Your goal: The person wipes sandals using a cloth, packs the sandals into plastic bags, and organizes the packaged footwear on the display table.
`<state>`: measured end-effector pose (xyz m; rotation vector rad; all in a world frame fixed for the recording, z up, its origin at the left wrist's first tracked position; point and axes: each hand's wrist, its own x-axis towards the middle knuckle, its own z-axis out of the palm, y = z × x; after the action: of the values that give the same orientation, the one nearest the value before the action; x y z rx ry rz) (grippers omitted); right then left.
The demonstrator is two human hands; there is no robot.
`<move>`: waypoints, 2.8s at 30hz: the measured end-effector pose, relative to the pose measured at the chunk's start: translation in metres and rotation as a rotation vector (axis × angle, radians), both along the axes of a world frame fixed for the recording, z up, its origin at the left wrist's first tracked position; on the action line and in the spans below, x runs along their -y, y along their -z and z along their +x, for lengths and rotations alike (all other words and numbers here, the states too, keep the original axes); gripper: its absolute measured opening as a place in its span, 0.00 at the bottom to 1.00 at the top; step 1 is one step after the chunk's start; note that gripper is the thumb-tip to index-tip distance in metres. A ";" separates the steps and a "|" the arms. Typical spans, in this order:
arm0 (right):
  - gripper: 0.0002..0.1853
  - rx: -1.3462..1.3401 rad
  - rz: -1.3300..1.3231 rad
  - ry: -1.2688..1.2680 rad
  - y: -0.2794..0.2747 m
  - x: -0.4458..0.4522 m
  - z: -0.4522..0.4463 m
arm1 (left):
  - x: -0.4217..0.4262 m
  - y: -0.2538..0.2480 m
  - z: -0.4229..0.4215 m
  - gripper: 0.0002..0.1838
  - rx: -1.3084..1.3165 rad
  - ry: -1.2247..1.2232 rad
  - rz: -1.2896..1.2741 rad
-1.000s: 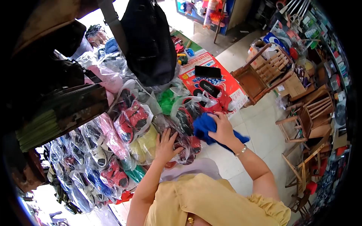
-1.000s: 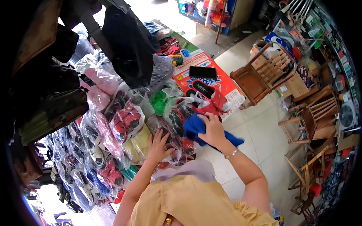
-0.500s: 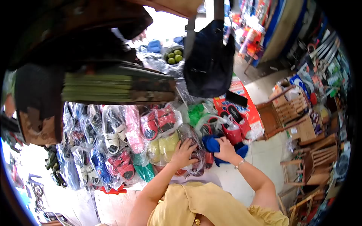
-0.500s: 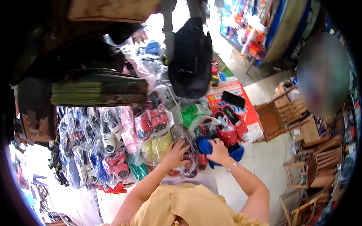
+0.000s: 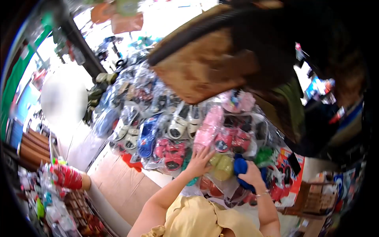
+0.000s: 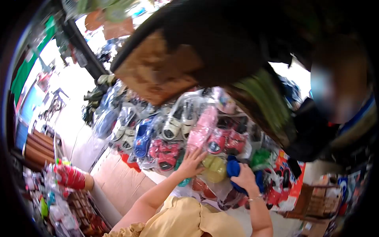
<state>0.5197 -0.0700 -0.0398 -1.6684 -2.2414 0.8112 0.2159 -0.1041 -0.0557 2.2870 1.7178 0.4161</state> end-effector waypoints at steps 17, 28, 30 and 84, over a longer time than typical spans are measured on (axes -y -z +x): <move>0.32 -0.497 0.103 -0.015 -0.089 -0.039 -0.182 | -0.013 -0.068 -0.265 0.28 0.225 -0.480 0.495; 0.32 -0.660 -0.129 -0.042 -0.093 -0.047 -0.376 | 0.034 -0.005 -0.434 0.49 0.171 -0.938 0.002; 0.30 -0.503 0.171 -0.110 -0.111 -0.060 -0.409 | 0.036 0.001 -0.437 0.50 0.204 -0.933 0.024; 0.36 -0.249 0.012 0.027 -0.058 -0.078 -0.769 | -0.177 -0.030 -0.793 0.38 0.036 -0.606 -0.025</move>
<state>-0.2492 0.0075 0.0177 -1.4964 -2.0460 0.9399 -0.5769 0.0728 -0.0252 1.6856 2.3587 0.5338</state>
